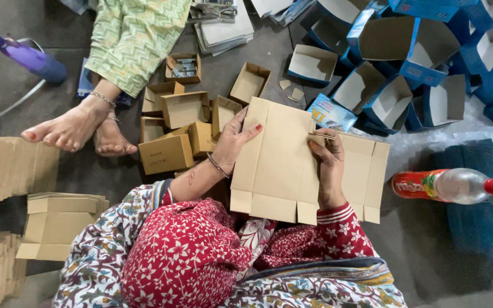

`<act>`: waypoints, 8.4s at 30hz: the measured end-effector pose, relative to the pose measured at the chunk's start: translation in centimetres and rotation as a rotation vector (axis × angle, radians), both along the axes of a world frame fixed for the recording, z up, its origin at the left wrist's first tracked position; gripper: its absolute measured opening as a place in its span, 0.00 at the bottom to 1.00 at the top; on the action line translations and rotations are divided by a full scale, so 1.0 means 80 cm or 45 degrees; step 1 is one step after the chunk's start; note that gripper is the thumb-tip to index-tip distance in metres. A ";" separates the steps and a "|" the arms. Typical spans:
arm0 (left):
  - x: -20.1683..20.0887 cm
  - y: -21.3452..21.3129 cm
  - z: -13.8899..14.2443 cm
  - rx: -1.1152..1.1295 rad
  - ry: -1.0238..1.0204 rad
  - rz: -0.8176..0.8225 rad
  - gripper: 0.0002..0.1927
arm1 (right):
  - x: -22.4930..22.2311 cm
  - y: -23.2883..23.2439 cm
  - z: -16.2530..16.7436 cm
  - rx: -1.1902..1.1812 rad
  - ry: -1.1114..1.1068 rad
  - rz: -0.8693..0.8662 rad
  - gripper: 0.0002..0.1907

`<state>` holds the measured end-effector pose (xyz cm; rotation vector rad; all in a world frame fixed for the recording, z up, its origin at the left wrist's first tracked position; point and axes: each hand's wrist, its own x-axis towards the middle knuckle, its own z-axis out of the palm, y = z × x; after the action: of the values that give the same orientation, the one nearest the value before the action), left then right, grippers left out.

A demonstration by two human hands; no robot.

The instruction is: The person sits on the floor and folds flat cardboard pieces into small rectangular boxes by hand. They repeatedly pick up a flat piece, fold the sides and flaps to form a box, and place the finished box into a growing pile.

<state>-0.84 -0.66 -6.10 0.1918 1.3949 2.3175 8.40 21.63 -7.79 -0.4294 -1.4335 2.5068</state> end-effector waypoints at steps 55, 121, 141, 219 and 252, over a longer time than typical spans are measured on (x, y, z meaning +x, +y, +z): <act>0.003 -0.028 -0.021 -0.264 0.051 -0.112 0.37 | 0.003 0.006 -0.002 0.083 0.409 -0.005 0.36; -0.038 -0.117 -0.113 -1.505 1.020 -0.522 0.25 | -0.003 -0.009 -0.050 1.531 -0.156 0.280 0.17; 0.012 -0.089 -0.110 -1.264 0.440 0.107 0.28 | 0.002 -0.023 -0.022 1.568 -0.169 0.329 0.21; 0.014 -0.046 0.059 -0.029 0.204 -0.183 0.11 | 0.013 -0.028 -0.005 -0.063 0.321 0.002 0.12; 0.000 -0.040 0.010 -0.117 -0.072 0.176 0.14 | 0.021 -0.069 -0.045 0.312 0.137 0.498 0.19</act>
<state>-0.85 -3.90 -5.30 0.0019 1.5254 2.3425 10.07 16.09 -11.39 0.0365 -1.9026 2.5347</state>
